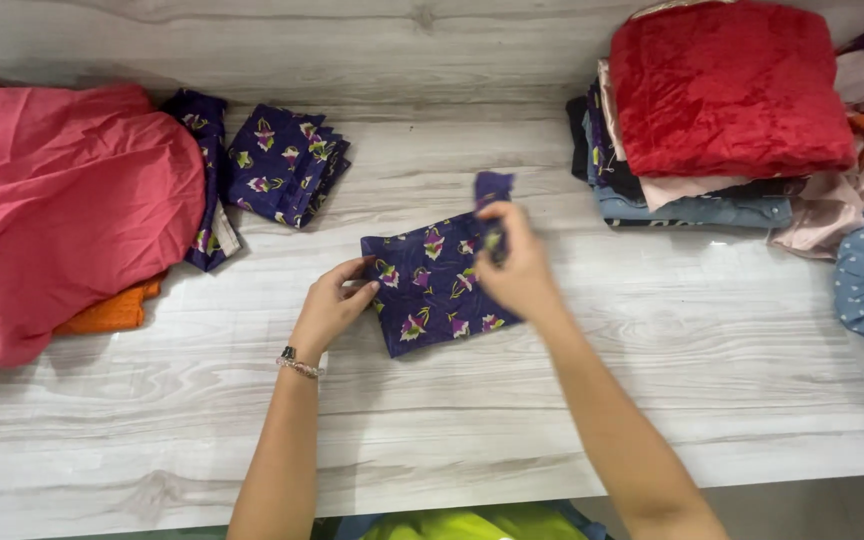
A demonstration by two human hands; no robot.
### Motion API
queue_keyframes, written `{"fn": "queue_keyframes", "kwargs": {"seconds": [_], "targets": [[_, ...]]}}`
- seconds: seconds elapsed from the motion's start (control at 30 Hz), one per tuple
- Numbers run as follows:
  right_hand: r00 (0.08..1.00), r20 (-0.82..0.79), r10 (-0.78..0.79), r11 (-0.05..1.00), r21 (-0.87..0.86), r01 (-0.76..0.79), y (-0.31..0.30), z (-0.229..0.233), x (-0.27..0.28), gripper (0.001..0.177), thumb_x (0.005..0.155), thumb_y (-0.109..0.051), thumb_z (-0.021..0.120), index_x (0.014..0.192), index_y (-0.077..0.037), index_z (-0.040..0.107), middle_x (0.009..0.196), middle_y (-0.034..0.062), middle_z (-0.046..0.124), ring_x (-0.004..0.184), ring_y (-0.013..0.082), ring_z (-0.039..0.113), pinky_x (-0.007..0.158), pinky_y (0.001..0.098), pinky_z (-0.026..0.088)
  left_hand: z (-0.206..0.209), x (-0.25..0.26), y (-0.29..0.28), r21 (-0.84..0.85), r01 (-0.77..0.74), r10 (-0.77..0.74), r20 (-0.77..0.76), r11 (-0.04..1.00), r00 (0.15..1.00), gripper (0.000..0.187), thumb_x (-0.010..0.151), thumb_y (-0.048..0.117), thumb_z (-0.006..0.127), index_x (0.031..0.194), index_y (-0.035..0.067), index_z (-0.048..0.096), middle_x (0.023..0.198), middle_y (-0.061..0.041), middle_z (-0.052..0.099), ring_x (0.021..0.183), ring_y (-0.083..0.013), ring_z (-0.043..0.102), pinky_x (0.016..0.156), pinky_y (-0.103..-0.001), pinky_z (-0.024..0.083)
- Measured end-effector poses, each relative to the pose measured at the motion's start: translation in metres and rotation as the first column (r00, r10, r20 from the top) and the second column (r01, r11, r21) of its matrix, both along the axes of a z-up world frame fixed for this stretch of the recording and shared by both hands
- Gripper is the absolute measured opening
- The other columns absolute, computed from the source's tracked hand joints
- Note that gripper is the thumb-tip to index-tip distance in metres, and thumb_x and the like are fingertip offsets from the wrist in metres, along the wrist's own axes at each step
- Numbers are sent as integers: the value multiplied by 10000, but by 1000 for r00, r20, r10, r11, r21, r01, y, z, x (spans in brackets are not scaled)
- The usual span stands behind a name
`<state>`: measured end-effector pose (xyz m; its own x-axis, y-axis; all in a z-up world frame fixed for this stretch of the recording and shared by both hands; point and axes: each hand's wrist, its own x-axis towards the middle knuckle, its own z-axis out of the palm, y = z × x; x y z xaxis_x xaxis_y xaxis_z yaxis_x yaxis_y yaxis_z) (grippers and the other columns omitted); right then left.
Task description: Folding various pieces of clothing on a surface.
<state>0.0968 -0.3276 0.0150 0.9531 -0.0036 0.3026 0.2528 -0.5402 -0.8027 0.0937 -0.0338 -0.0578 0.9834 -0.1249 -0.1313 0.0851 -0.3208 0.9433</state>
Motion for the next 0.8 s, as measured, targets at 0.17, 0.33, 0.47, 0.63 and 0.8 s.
{"fn": "queue_keyframes", "kwargs": {"seconds": [0.17, 0.33, 0.47, 0.63, 0.8], "targets": [[895, -138, 424, 899, 186, -398, 79, -7, -30, 634, 826, -176, 820, 1350, -99, 471, 1265, 196, 645, 936, 209, 715, 781, 327, 580, -45, 6, 14, 26, -88, 84, 130, 996, 988, 355, 1107, 259, 649, 1336, -7, 705, 1174, -165, 800, 1050, -168, 722, 898, -276, 565], [965, -199, 168, 985, 80, -155, 31, -38, -19, 391, 978, -246, 703, 1333, -113, 609, 1231, 141, 719, 1004, 216, 742, 808, 305, 620, -10, -4, 3, 71, -91, 84, 103, 993, 991, 554, 934, 237, 748, 1406, 5, 573, 1201, -181, 754, 1042, -205, 728, 869, -303, 584], [969, 247, -26, 832, -532, 158, 0, -34, -23, 566, 807, -235, 773, 1312, -83, 568, 1172, 180, 668, 1012, 414, 619, 835, 466, 507, 14, -10, -7, 167, -74, 60, 90, 983, 994, 1008, 768, 152, 835, 1594, 149, 256, 1246, -184, 689, 1012, -252, 744, 823, -342, 607], [998, -61, 27, 918, -393, -49, 0, -27, -16, 605, 835, -173, 754, 1399, -121, 541, 1068, 188, 655, 992, 394, 593, 902, 471, 479, 37, -15, -14, 182, -84, 68, 93, 980, 993, 1098, 780, 128, 824, 1628, 226, 133, 1290, -174, 685, 999, -271, 756, 798, -364, 611], [960, -258, 109, 974, -164, -155, -33, -22, -11, 433, 845, -67, 692, 1264, -174, 672, 1071, 101, 686, 908, 254, 666, 820, 376, 546, 39, -6, -30, 33, 4, -3, -24, 999, 1000, 1069, 777, 76, 790, 1621, 242, 154, 1431, -143, 534, 1026, -223, 738, 817, -345, 630]]}}
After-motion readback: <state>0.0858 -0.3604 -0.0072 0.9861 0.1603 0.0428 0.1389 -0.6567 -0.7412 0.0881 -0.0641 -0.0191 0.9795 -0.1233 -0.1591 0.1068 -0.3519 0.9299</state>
